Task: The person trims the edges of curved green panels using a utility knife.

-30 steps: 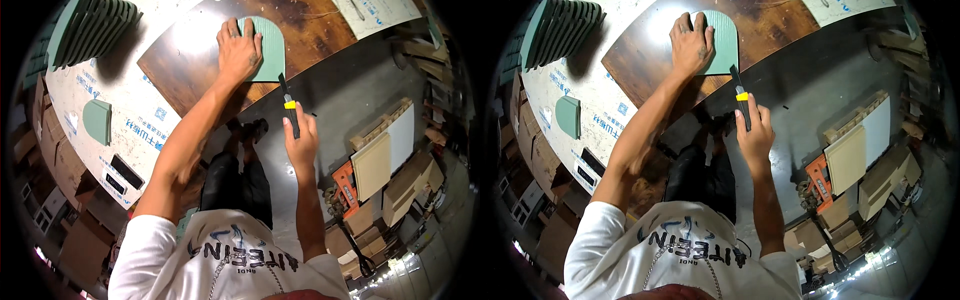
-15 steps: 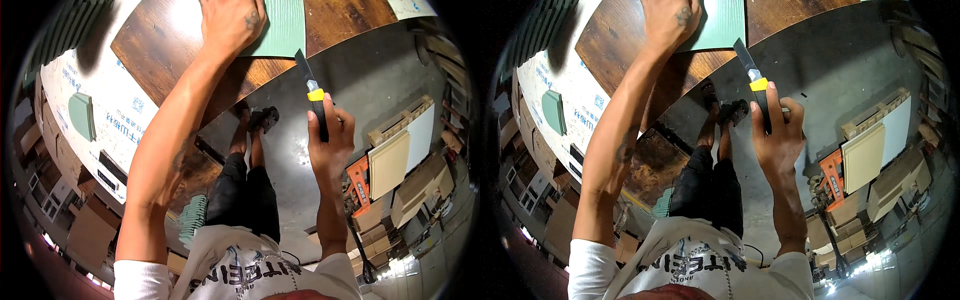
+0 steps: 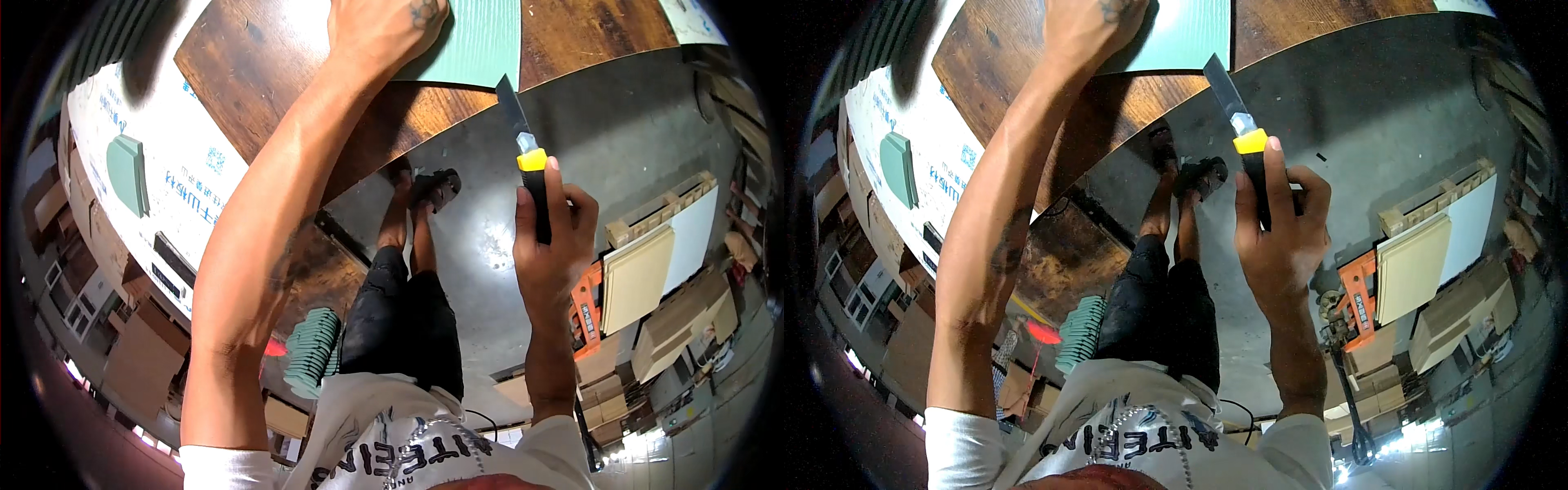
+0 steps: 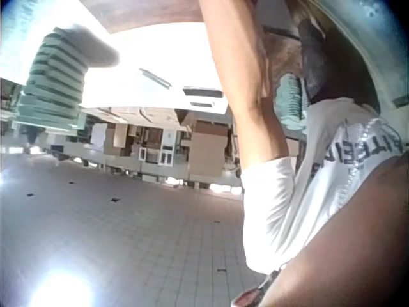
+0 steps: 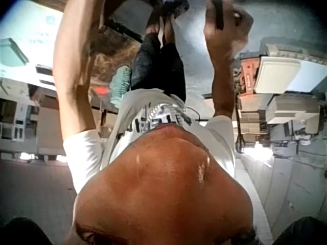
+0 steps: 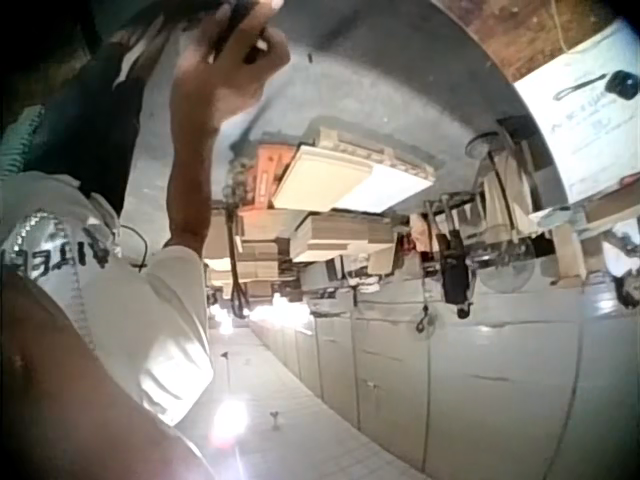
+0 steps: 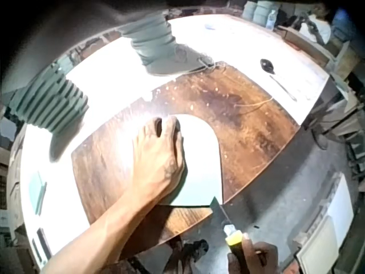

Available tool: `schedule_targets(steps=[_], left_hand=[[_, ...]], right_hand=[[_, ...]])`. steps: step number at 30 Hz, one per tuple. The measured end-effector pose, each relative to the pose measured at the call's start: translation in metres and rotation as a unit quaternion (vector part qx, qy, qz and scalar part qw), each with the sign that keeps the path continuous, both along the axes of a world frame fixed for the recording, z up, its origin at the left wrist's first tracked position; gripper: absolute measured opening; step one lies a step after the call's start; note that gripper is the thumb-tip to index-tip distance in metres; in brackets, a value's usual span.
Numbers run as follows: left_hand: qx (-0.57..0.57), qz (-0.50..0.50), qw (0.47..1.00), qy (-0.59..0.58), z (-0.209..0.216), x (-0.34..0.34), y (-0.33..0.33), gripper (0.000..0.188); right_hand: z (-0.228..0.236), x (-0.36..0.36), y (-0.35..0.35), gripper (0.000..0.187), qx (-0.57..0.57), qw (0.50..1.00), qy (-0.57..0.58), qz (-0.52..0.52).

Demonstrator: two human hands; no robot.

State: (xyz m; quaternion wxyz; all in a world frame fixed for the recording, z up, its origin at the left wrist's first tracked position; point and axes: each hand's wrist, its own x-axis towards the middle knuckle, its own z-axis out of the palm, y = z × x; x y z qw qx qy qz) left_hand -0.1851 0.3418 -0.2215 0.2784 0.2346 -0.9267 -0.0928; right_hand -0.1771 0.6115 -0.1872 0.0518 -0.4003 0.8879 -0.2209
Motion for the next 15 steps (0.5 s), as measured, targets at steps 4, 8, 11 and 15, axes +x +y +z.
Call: schedule_targets(steps=[4, 8, 11, 15], left_hand=[[0.016, -0.003, 1.000, 0.001, 0.0005, -0.0001, 0.0003, 0.027], [0.018, -0.007, 1.000, 0.004, 0.0016, -0.0009, 0.0000, 0.025], [0.009, -0.011, 1.000, 0.014, 0.0011, -0.0011, 0.0006, 0.024], [0.011, -0.016, 1.000, 0.017, -0.0025, 0.0007, -0.0021, 0.025]], right_hand=[[-0.0011, -0.0017, 0.0017, 0.051, -0.006, 1.000, -0.014, 0.002], [-0.0009, -0.0012, 0.0011, 0.050, -0.010, 1.000, -0.013, -0.005], [-0.0001, -0.0005, 0.0007, 0.049, -0.004, 1.000, -0.012, -0.006], [-0.0008, 0.0000, -0.0009, 0.051, 0.000, 1.000, -0.005, -0.003]])
